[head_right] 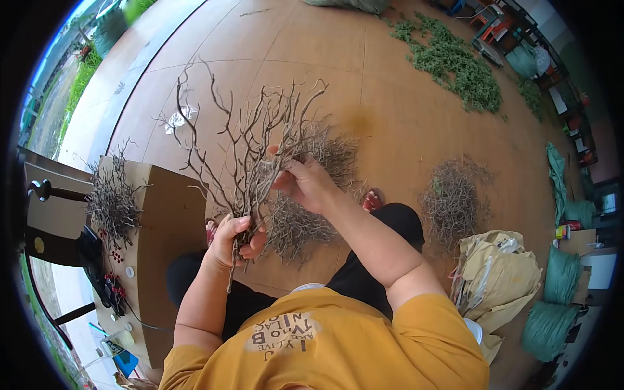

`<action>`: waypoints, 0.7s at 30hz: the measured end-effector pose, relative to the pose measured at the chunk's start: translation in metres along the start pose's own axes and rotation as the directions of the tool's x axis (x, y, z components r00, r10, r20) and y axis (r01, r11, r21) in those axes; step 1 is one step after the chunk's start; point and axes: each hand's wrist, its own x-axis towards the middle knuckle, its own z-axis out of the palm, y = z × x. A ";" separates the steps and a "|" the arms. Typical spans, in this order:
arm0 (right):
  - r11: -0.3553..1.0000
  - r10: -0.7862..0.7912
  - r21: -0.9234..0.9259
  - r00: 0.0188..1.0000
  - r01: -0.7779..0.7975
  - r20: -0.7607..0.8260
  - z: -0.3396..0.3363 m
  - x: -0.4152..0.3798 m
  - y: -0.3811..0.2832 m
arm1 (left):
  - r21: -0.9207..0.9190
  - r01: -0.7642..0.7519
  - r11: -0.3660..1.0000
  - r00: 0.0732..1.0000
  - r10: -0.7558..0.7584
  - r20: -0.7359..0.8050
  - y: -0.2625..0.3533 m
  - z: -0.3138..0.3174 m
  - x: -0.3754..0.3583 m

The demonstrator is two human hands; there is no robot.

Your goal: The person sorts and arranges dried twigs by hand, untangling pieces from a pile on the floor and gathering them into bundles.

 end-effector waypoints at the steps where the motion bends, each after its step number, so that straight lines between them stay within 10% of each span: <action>1: 0.999 -0.016 -0.041 1.000 0.015 -0.014 0.012 -0.001 0.002 | -0.047 0.015 0.999 1.000 -0.014 0.014 -0.002 0.001 0.001; 10: 0.704 -0.151 -0.659 0.963 0.263 0.222 -0.002 -0.003 0.001 | -0.447 0.098 0.889 0.982 -0.013 0.191 -0.013 -0.010 0.006; 16: 0.920 0.093 -0.391 0.983 -0.025 0.157 0.001 -0.022 -0.008 | -0.687 -0.030 0.726 0.974 0.175 0.142 -0.009 -0.009 0.006; 21: 0.660 -0.157 -0.741 0.987 0.119 0.018 0.001 -0.028 0.000 | -0.406 0.016 0.914 0.998 -0.038 -0.047 -0.022 -0.009 0.012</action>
